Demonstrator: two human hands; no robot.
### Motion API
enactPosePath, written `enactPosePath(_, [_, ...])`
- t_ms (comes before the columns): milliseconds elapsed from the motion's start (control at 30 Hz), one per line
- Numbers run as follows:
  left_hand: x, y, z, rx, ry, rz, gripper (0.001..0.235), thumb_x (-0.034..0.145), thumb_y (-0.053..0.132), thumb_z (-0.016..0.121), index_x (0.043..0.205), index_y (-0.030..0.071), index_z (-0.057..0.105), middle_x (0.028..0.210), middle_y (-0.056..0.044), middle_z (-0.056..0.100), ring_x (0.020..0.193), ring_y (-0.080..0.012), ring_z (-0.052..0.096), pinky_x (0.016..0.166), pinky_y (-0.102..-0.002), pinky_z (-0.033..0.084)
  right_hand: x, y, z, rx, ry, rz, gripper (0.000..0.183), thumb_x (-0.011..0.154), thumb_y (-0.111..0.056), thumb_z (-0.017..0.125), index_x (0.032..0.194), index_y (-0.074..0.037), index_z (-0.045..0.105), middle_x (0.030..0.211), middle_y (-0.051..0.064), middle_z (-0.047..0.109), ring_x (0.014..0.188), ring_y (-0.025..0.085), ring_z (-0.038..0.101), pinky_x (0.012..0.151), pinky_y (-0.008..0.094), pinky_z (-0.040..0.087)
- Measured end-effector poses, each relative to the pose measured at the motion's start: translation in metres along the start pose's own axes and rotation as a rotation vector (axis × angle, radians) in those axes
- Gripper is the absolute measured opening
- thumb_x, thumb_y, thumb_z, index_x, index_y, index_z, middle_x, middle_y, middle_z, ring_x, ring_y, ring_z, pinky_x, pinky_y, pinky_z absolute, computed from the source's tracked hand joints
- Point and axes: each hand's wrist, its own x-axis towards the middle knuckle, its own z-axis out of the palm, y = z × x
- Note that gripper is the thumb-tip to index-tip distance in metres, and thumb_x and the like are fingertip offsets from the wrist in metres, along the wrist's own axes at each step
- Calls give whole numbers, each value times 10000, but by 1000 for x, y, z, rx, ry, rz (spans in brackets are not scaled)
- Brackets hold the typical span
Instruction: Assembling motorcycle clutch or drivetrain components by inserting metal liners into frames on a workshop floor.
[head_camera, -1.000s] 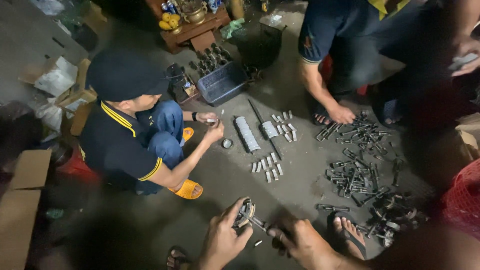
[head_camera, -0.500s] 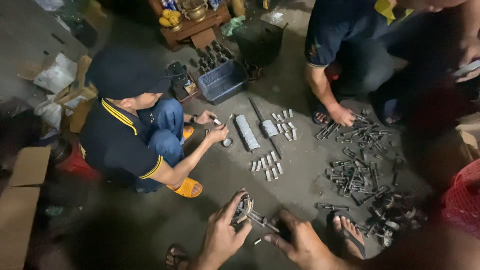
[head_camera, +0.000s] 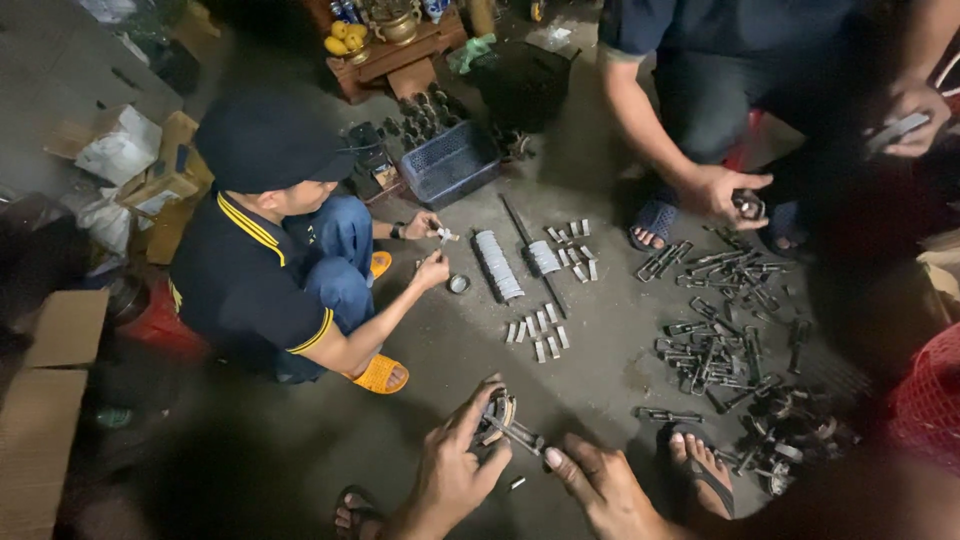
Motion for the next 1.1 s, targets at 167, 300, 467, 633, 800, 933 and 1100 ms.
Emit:
enactPosePath(167, [0,4,-3,-5,-4,52,695,799,43,725,1448,-46,492,1440,-258,613,1302,-403,647,1053,-423,533,0,17,11,199,16,148,369,980,-353,644,840,-14,679,632,46,534,615,130,471,545,333,396])
enactPosePath(300, [2,4,-5,-3,-16,55,690,802,40,721,1452,-37,500,1435,-252,623,1296,-403,650,1054,-424,531,1,8,8,501,-84,397,360,990,-341,633,823,-23,660,571,-9,445,492,116,380,455,307,295])
enactPosePath(467, [3,6,-6,14,-1,91,674,798,34,719,1434,-37,508,1406,-256,632,1276,-412,656,1051,-429,531,0,7,11,820,-162,512,333,983,-333,616,855,-26,617,527,-5,419,401,132,369,391,318,259])
enactPosePath(633, [2,2,-7,15,-5,1,644,769,39,739,1380,-46,556,1282,-258,687,1167,-409,702,985,-414,562,1,5,11,639,-156,495,323,992,-332,621,913,-20,644,552,0,449,428,132,387,416,322,276])
enactPosePath(800, [-3,-5,-8,-5,-15,-47,598,793,42,755,1351,-72,573,1271,-266,698,1164,-383,717,986,-405,564,7,18,11,70,-24,46,284,999,-299,682,956,-19,685,633,87,604,553,209,529,506,365,454])
enactPosePath(933, [-2,0,-13,-43,21,-28,574,808,44,741,1345,-80,582,1281,-263,703,1167,-362,737,984,-394,577,8,-4,2,-392,-49,-24,227,949,-263,673,1058,-69,626,756,209,689,693,351,734,616,449,560])
enactPosePath(1100, [-1,-3,-17,-11,-7,-40,602,814,65,742,1373,-67,561,1295,-257,691,1169,-382,718,978,-402,569,7,-21,0,-421,140,-357,268,824,-191,711,1024,-30,632,762,228,697,692,440,683,564,496,534])
